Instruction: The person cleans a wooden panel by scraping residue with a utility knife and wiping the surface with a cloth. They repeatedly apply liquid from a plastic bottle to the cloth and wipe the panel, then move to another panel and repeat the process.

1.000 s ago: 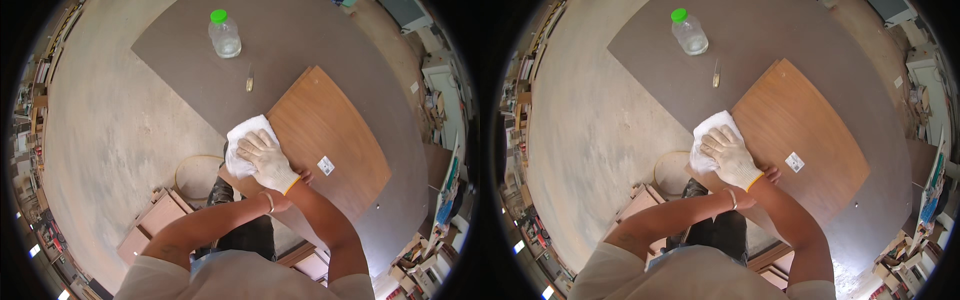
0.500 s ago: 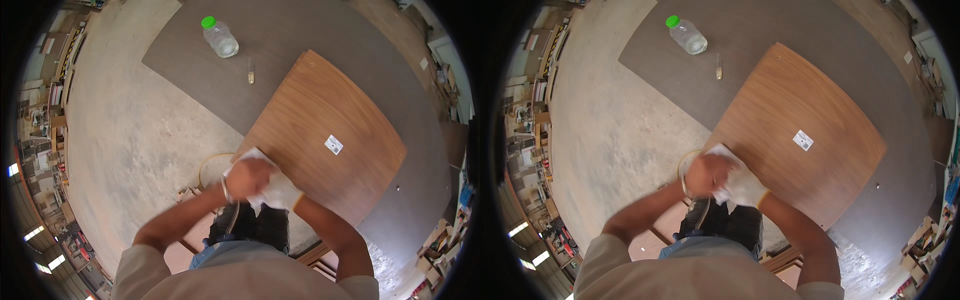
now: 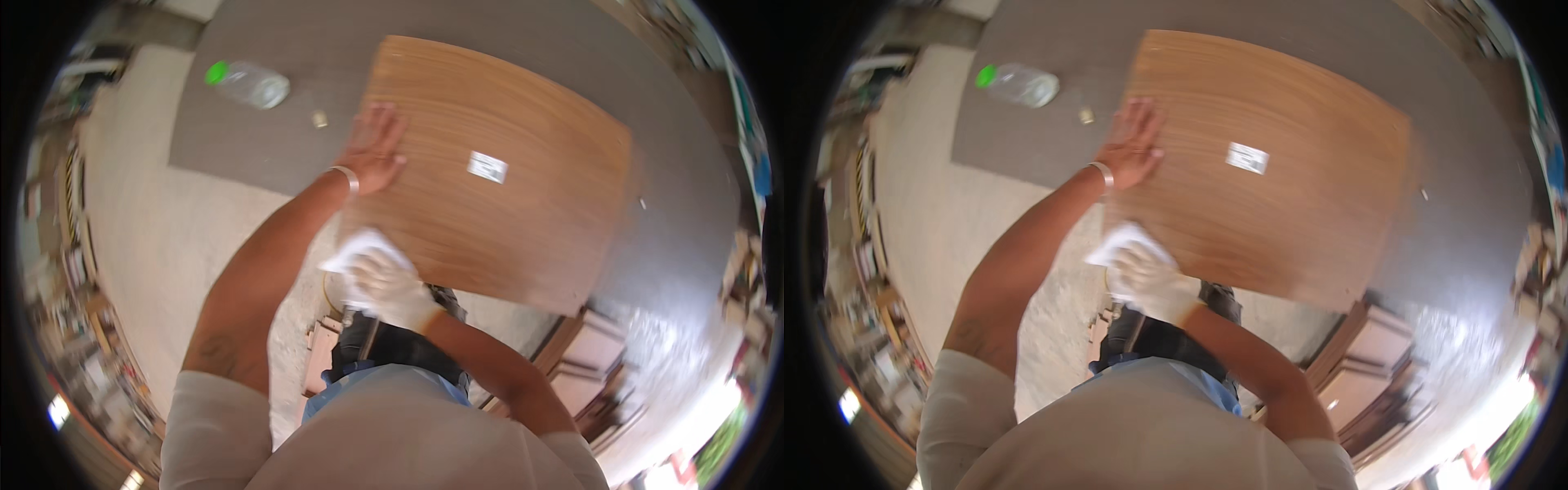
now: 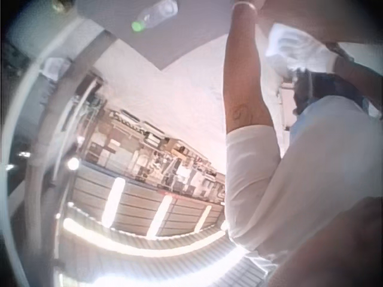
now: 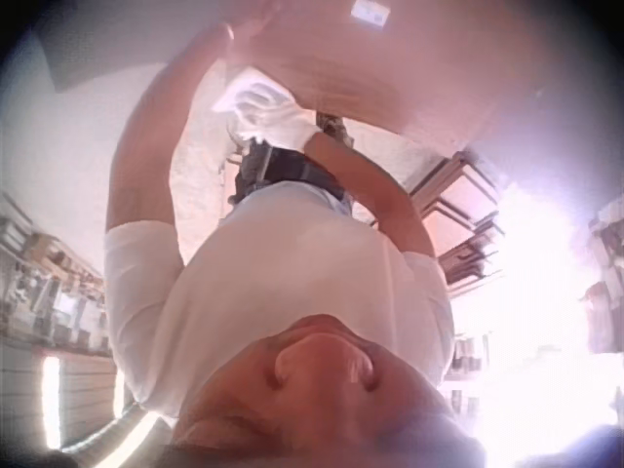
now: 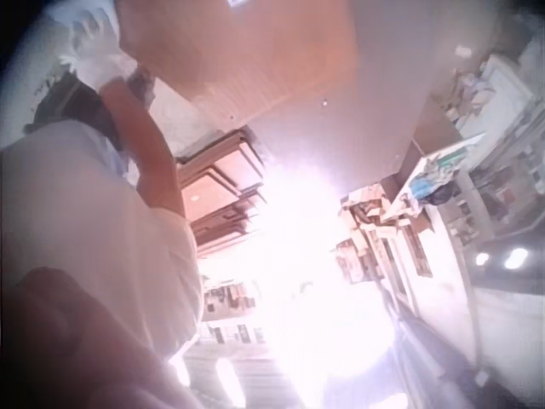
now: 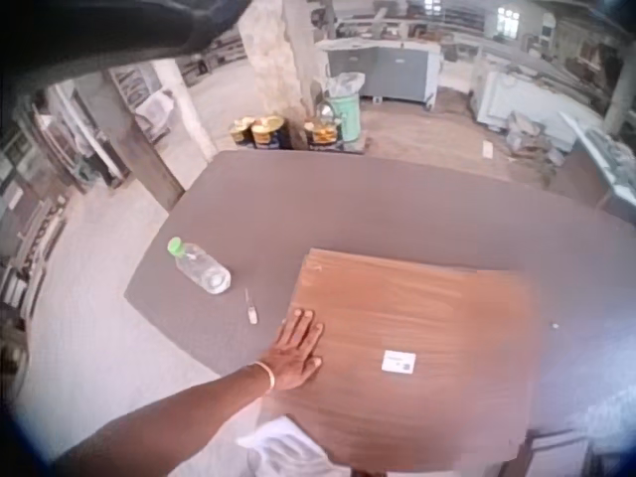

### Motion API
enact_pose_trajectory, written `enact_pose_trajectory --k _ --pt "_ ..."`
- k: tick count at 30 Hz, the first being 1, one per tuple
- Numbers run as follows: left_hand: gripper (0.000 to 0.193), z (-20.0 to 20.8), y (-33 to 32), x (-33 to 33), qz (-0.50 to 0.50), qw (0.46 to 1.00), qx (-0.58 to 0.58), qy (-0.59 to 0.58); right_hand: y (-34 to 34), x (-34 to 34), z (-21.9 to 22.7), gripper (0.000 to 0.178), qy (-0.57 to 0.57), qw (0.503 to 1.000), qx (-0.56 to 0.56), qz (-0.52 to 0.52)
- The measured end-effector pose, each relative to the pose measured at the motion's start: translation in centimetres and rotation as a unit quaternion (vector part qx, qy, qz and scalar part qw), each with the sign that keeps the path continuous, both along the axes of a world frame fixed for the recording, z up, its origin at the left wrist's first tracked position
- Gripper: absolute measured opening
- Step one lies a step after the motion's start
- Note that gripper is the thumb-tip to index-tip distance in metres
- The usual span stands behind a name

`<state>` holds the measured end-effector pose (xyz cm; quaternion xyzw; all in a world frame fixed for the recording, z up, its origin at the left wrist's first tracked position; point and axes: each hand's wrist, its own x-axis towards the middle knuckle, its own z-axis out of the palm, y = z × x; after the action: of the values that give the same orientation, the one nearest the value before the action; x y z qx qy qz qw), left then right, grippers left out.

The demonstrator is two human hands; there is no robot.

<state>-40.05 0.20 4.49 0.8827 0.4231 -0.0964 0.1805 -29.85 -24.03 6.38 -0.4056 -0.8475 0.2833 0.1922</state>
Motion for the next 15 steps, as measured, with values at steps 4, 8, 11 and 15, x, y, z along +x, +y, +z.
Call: enact_pose_trajectory --k 4,8,11,15 --pt "0.075 -1.3 -0.1 -1.7 -0.016 0.999 0.042 0.003 0.5 -4.4 -1.6 0.034 0.061 0.998 0.023 -0.02" --pt "0.075 -2.3 0.0 -2.4 -0.063 0.989 0.135 -0.018 -5.8 8.8 -1.4 0.061 -0.057 0.997 -0.048 -0.033" --pt "0.072 -2.8 -0.3 -1.9 -0.074 0.985 0.157 -0.004 -14.1 18.1 -1.9 0.057 -0.067 0.933 -0.225 -0.272" --pt "0.075 -2.7 0.4 -3.0 -0.095 0.981 0.166 -0.024 -17.9 21.1 1.1 0.038 0.531 0.5 -0.226 -0.645"
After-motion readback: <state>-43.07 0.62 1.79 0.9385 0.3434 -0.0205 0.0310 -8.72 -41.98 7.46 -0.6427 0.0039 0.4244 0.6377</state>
